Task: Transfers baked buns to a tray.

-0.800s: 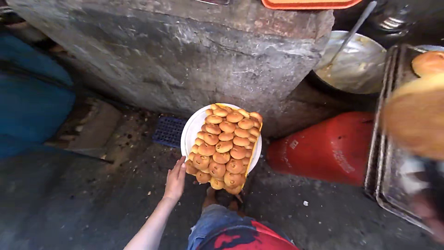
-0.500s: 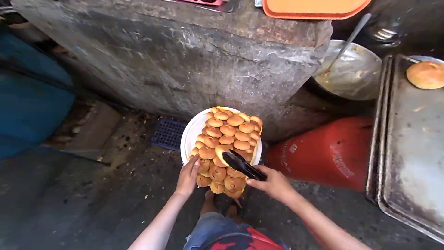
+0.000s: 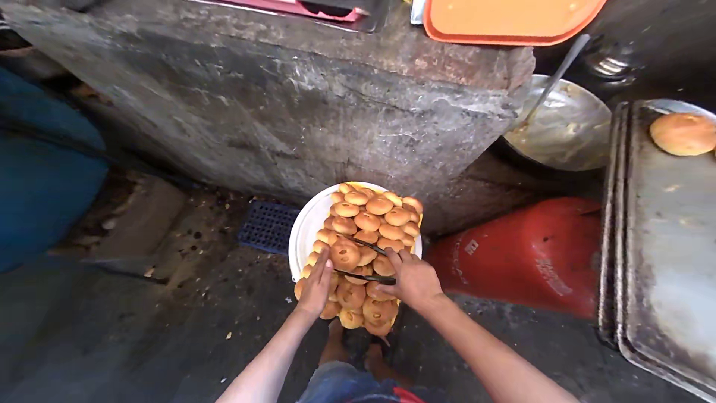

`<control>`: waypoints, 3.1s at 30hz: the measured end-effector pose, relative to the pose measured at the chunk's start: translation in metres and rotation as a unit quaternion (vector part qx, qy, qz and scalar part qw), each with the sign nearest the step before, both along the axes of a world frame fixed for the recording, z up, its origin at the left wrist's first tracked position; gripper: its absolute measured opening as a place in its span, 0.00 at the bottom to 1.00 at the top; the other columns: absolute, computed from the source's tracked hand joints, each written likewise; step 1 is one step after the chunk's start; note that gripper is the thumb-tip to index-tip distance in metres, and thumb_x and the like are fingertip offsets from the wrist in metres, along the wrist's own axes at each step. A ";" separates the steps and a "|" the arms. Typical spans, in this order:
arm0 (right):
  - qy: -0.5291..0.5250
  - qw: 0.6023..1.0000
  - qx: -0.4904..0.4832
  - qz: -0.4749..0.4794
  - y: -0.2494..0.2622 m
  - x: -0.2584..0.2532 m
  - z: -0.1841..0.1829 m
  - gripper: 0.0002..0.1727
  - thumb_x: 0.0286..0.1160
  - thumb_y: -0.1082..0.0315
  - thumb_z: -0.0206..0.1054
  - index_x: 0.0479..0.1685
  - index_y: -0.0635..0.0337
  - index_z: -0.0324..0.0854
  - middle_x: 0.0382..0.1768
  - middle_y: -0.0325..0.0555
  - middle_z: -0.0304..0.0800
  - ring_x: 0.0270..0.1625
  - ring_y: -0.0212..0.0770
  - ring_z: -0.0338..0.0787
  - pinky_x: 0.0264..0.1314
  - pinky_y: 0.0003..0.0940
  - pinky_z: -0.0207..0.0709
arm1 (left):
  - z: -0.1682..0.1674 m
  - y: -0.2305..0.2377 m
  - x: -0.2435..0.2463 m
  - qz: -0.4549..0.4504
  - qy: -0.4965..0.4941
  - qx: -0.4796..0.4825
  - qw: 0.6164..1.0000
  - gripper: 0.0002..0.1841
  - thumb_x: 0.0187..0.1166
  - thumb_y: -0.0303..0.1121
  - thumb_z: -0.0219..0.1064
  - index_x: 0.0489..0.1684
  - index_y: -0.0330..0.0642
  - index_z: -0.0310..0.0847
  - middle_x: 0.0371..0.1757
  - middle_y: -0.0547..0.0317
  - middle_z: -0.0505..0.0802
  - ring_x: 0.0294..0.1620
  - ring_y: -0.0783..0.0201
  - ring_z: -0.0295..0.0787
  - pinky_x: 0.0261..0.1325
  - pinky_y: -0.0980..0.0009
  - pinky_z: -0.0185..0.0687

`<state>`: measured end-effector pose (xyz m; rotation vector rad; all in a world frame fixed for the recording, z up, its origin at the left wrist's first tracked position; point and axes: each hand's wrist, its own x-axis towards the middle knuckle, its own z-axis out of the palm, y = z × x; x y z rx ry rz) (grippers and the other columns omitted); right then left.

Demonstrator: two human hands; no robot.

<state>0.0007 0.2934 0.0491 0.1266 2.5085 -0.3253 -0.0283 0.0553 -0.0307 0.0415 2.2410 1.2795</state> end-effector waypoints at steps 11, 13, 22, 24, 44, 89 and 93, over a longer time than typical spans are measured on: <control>0.411 0.804 -0.055 -0.426 0.187 0.018 0.227 0.47 0.62 0.35 0.78 0.81 0.51 0.73 0.48 0.57 0.92 0.44 0.56 0.91 0.47 0.65 0.83 | -0.034 -0.014 -0.018 -0.039 0.131 0.053 0.989 0.41 0.93 0.59 0.34 0.92 0.30 0.49 0.91 0.34 0.62 0.93 0.51 0.56 0.94 0.57 0.50; 0.344 0.803 0.026 -0.487 0.242 0.020 0.236 0.49 0.63 0.30 0.75 0.80 0.54 0.73 0.51 0.67 0.89 0.49 0.67 0.90 0.51 0.72 0.78 | -0.055 -0.021 -0.020 -0.042 0.193 0.049 0.979 0.43 0.91 0.61 0.35 0.90 0.29 0.55 0.87 0.32 0.68 0.90 0.49 0.63 0.91 0.57 0.56; 0.138 0.814 0.236 -0.512 0.332 0.006 0.185 0.52 0.65 0.31 0.74 0.69 0.75 0.74 0.64 0.80 0.81 0.69 0.77 0.82 0.63 0.77 0.73 | 0.016 -0.003 -0.001 -0.026 0.088 -0.011 0.996 0.37 0.93 0.50 0.36 0.91 0.27 0.50 0.92 0.29 0.56 0.95 0.41 0.49 0.95 0.51 0.43; 0.154 0.820 0.232 -0.501 0.337 0.009 0.180 0.49 0.68 0.33 0.74 0.68 0.74 0.76 0.63 0.82 0.81 0.69 0.80 0.80 0.62 0.80 0.71 | 0.016 -0.004 -0.001 -0.012 0.088 -0.020 0.996 0.38 0.92 0.54 0.36 0.91 0.30 0.53 0.92 0.32 0.58 0.95 0.43 0.50 0.95 0.50 0.45; 0.212 0.915 -0.174 -0.296 0.109 0.093 0.140 0.48 0.50 0.34 0.79 0.75 0.49 0.78 0.46 0.41 0.93 0.41 0.38 0.92 0.43 0.47 0.88 | 0.000 0.007 -0.016 -0.157 0.096 -0.126 0.975 0.33 0.91 0.51 0.51 0.95 0.52 0.53 0.96 0.46 0.55 0.92 0.41 0.57 0.88 0.37 0.55; 0.525 0.636 0.017 -0.565 0.362 0.119 0.268 0.42 0.74 0.34 0.67 0.79 0.55 0.69 0.51 0.48 0.85 0.37 0.39 0.85 0.39 0.43 0.82 | -0.006 0.071 -0.020 -0.449 0.274 -0.168 0.834 0.47 0.70 0.48 0.79 0.91 0.40 0.61 0.86 0.31 0.70 0.90 0.30 0.57 0.87 0.23 0.34; 0.266 0.775 0.188 -0.542 0.410 0.093 0.226 0.46 0.66 0.34 0.76 0.73 0.64 0.79 0.61 0.81 0.83 0.66 0.82 0.80 0.62 0.85 0.67 | -0.001 0.064 -0.017 -0.407 0.265 -0.172 0.857 0.48 0.74 0.55 0.74 0.91 0.36 0.59 0.87 0.28 0.67 0.90 0.28 0.56 0.87 0.24 0.35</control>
